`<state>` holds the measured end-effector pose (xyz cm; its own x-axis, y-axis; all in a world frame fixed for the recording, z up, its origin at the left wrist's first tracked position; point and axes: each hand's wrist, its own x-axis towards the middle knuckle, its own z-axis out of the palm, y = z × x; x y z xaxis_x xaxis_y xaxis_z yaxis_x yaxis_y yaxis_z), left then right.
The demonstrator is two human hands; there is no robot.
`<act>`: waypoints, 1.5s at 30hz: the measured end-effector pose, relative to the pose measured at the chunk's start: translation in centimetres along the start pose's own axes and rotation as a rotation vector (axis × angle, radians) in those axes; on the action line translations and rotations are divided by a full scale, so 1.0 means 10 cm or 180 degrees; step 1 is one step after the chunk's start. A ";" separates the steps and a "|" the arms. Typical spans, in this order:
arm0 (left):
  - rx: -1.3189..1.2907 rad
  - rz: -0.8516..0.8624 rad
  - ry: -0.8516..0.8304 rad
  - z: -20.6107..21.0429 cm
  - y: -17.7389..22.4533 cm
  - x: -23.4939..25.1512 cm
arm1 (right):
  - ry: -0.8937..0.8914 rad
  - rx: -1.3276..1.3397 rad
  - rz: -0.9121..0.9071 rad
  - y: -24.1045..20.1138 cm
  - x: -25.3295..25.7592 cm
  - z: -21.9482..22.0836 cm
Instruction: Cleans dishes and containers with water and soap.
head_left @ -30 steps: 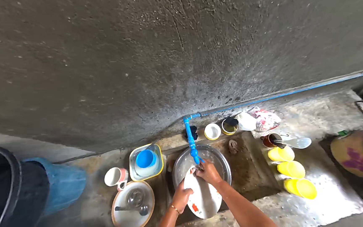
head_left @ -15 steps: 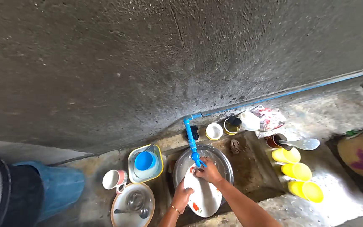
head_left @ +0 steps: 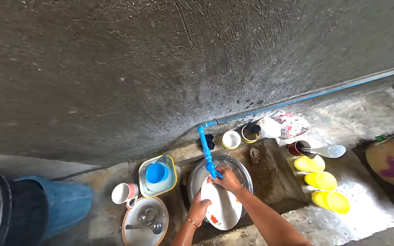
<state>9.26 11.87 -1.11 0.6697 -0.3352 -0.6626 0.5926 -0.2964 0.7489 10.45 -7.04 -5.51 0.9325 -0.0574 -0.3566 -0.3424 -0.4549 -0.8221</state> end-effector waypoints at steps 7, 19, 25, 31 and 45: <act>-0.0043 0.0062 0.0006 0.03 0.00 0.02 | -0.0198 -0.0111 -0.0086 0.04 0.01 -0.06; -0.0064 0.0039 -0.0018 0.06 0.02 0.01 | -0.0267 -0.0218 -0.0113 0.04 0.02 -0.15; 0.0027 0.0036 -0.0037 0.10 0.03 0.02 | -0.0222 -0.0250 0.0085 0.08 0.05 -0.16; -0.0066 0.0110 -0.0073 0.10 0.04 0.06 | -0.0151 -0.0253 -0.0226 -0.01 -0.12 -0.05; 0.0480 0.0372 -0.0108 0.10 0.04 0.15 | 0.0518 0.0318 0.0247 0.01 -0.15 0.09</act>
<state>10.04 10.34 -1.76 0.7132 -0.4044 -0.5726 0.4362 -0.3834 0.8141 8.95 -6.16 -5.46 0.9065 -0.2352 -0.3507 -0.4159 -0.3536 -0.8378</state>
